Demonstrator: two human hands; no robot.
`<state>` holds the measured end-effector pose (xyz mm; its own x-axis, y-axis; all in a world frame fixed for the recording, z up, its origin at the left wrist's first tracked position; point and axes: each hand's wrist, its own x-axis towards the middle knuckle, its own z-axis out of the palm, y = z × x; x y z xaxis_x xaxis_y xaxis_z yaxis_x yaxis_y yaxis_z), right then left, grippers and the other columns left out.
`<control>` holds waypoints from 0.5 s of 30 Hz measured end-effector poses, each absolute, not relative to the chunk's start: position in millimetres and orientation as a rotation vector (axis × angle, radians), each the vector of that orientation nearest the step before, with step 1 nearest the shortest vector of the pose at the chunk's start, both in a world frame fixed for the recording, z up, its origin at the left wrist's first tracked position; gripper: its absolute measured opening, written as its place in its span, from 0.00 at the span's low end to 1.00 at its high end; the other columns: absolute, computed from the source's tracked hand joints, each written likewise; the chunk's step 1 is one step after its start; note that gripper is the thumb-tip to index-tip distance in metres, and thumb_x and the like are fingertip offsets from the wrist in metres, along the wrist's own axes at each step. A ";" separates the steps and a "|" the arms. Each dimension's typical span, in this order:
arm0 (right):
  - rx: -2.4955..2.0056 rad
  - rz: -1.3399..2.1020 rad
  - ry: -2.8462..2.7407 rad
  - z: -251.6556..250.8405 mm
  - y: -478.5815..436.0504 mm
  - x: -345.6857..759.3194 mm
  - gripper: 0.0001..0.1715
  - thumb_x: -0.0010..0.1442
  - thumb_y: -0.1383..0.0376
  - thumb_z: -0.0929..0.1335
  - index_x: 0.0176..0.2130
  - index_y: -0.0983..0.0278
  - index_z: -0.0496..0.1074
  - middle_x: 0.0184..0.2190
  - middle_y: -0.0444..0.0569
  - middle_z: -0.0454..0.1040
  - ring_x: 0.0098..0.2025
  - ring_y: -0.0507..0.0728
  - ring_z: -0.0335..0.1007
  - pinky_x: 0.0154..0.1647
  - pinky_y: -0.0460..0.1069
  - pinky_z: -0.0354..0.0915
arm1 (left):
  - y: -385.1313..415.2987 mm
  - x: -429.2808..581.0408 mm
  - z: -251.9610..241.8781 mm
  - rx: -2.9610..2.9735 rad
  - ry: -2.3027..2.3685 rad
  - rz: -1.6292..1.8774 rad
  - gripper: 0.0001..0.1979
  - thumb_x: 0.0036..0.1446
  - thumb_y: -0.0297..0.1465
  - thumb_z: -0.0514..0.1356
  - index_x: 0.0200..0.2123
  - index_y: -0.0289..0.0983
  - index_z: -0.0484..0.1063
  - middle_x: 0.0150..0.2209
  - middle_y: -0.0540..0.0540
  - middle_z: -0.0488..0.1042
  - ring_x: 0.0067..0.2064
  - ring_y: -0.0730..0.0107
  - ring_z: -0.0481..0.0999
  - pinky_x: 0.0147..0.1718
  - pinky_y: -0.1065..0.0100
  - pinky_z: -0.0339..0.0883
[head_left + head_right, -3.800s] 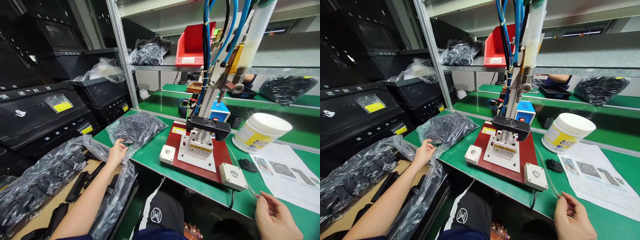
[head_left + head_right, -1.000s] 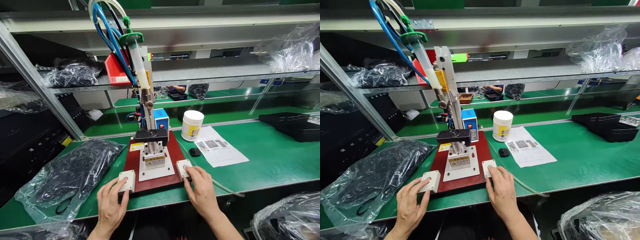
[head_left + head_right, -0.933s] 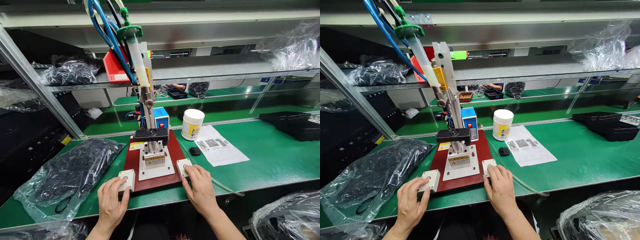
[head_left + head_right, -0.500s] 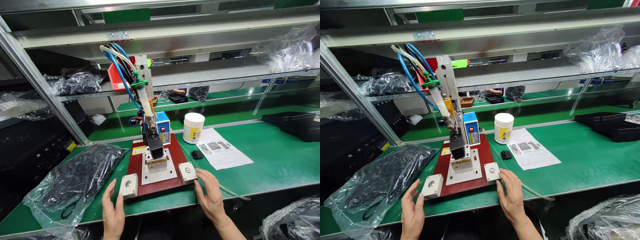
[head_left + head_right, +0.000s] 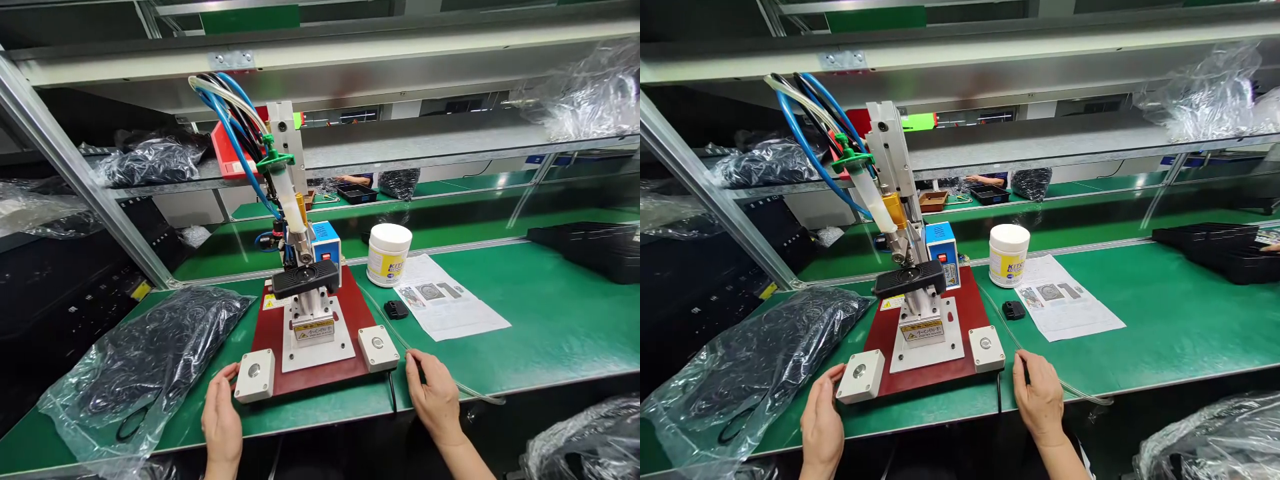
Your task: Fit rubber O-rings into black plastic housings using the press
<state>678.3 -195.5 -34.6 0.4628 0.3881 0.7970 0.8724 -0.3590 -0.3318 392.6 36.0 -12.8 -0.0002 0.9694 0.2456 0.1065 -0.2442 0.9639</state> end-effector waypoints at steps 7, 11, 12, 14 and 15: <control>-2.000 -0.876 -1.137 -29.9 -195.7 676.9 0.10 0.67 0.63 0.62 0.37 0.65 0.69 0.29 0.49 0.75 0.29 0.55 0.69 0.33 0.51 0.58 | 35.4 392.6 -9.5 1.509 1.217 1.325 0.28 0.57 0.55 0.49 0.42 0.37 0.72 0.44 0.43 0.75 0.46 0.57 0.73 0.45 0.61 0.66; -2.011 -0.879 -1.149 -28.4 -194.2 675.7 0.10 0.66 0.64 0.62 0.36 0.65 0.70 0.28 0.48 0.75 0.28 0.55 0.68 0.33 0.51 0.58 | 35.1 392.3 -7.8 1.515 1.219 1.311 0.29 0.57 0.56 0.49 0.41 0.37 0.73 0.43 0.42 0.76 0.46 0.56 0.74 0.43 0.61 0.67; -2.013 -0.879 -1.149 -28.4 -194.1 675.5 0.10 0.66 0.63 0.62 0.36 0.65 0.70 0.27 0.48 0.75 0.28 0.55 0.68 0.33 0.51 0.57 | 35.0 392.4 -7.4 1.511 1.222 1.309 0.29 0.56 0.56 0.50 0.41 0.37 0.73 0.43 0.42 0.76 0.46 0.56 0.74 0.43 0.61 0.67; -2.020 -0.879 -1.146 -28.5 -193.9 675.2 0.10 0.66 0.63 0.62 0.35 0.65 0.70 0.27 0.48 0.75 0.28 0.55 0.68 0.33 0.51 0.57 | 34.5 393.0 -6.4 1.500 1.230 1.300 0.29 0.56 0.56 0.50 0.41 0.37 0.73 0.43 0.43 0.76 0.46 0.56 0.74 0.43 0.61 0.66; -2.024 -0.877 -1.145 -28.5 -193.9 675.1 0.11 0.66 0.63 0.62 0.35 0.65 0.70 0.27 0.48 0.75 0.28 0.55 0.68 0.33 0.51 0.57 | 34.1 393.3 -5.9 1.495 1.234 1.297 0.29 0.56 0.56 0.50 0.41 0.37 0.73 0.42 0.43 0.76 0.45 0.56 0.74 0.43 0.61 0.67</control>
